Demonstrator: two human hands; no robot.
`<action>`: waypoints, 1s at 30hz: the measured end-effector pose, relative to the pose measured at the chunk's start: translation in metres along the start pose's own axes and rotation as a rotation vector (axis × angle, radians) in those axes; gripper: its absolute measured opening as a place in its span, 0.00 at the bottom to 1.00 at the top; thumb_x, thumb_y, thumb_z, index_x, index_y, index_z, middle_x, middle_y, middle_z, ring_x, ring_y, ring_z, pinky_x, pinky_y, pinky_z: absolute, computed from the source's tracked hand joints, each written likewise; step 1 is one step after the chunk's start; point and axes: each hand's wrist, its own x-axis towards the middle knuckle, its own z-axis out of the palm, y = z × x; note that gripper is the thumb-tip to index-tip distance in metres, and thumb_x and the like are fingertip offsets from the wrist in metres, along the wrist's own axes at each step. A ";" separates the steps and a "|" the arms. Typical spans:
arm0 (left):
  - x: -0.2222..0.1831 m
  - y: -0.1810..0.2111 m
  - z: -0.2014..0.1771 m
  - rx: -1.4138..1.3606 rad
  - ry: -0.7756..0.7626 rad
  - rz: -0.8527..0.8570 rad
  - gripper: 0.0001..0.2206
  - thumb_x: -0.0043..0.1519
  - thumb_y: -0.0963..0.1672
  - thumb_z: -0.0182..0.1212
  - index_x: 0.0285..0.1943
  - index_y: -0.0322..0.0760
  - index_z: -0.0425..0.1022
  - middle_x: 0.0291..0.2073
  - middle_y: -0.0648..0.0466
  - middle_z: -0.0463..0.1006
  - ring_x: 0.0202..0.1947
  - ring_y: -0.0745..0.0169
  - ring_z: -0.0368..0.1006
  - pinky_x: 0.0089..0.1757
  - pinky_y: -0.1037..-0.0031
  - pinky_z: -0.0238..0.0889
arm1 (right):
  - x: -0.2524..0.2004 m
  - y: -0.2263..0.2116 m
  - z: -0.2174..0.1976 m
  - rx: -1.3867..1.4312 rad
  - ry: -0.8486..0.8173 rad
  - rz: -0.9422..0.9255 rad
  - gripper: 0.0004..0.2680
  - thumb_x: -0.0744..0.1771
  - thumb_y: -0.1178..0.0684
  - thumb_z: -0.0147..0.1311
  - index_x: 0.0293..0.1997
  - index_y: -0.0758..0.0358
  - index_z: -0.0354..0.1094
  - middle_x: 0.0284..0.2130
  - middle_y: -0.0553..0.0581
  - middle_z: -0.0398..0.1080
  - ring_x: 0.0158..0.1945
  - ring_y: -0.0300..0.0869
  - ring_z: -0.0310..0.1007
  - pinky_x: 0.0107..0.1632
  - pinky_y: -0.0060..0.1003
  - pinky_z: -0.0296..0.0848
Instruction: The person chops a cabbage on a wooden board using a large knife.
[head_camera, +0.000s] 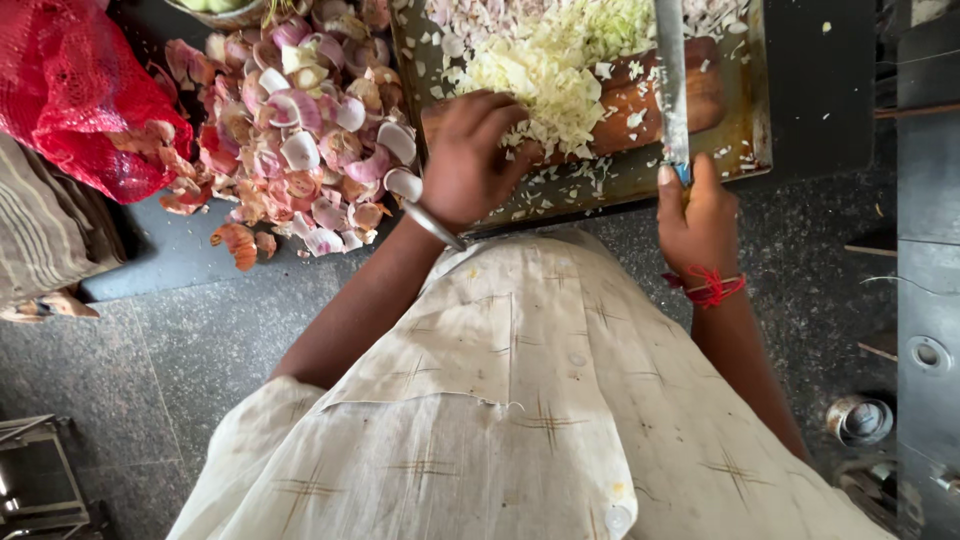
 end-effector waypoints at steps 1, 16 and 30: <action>0.008 0.005 0.006 -0.004 -0.064 0.084 0.23 0.61 0.46 0.75 0.63 0.37 0.71 0.61 0.44 0.73 0.62 0.42 0.70 0.62 0.53 0.62 | -0.001 0.003 0.002 0.001 0.003 0.001 0.10 0.75 0.51 0.50 0.44 0.69 0.60 0.23 0.63 0.68 0.26 0.53 0.73 0.30 0.48 0.68; 0.094 -0.029 0.043 0.197 -0.626 0.366 0.18 0.52 0.44 0.73 0.50 0.36 0.79 0.43 0.46 0.78 0.49 0.45 0.73 0.48 0.57 0.70 | -0.017 -0.002 -0.018 0.073 0.116 0.106 0.12 0.74 0.51 0.46 0.60 0.71 0.64 0.22 0.57 0.68 0.25 0.40 0.71 0.30 0.40 0.67; -0.009 -0.023 -0.006 0.049 -0.149 0.190 0.10 0.62 0.38 0.66 0.52 0.35 0.80 0.56 0.47 0.80 0.60 0.49 0.75 0.57 0.65 0.69 | 0.010 0.005 0.002 -0.065 -0.041 -0.180 0.10 0.75 0.50 0.49 0.44 0.69 0.62 0.27 0.66 0.69 0.31 0.61 0.72 0.35 0.51 0.69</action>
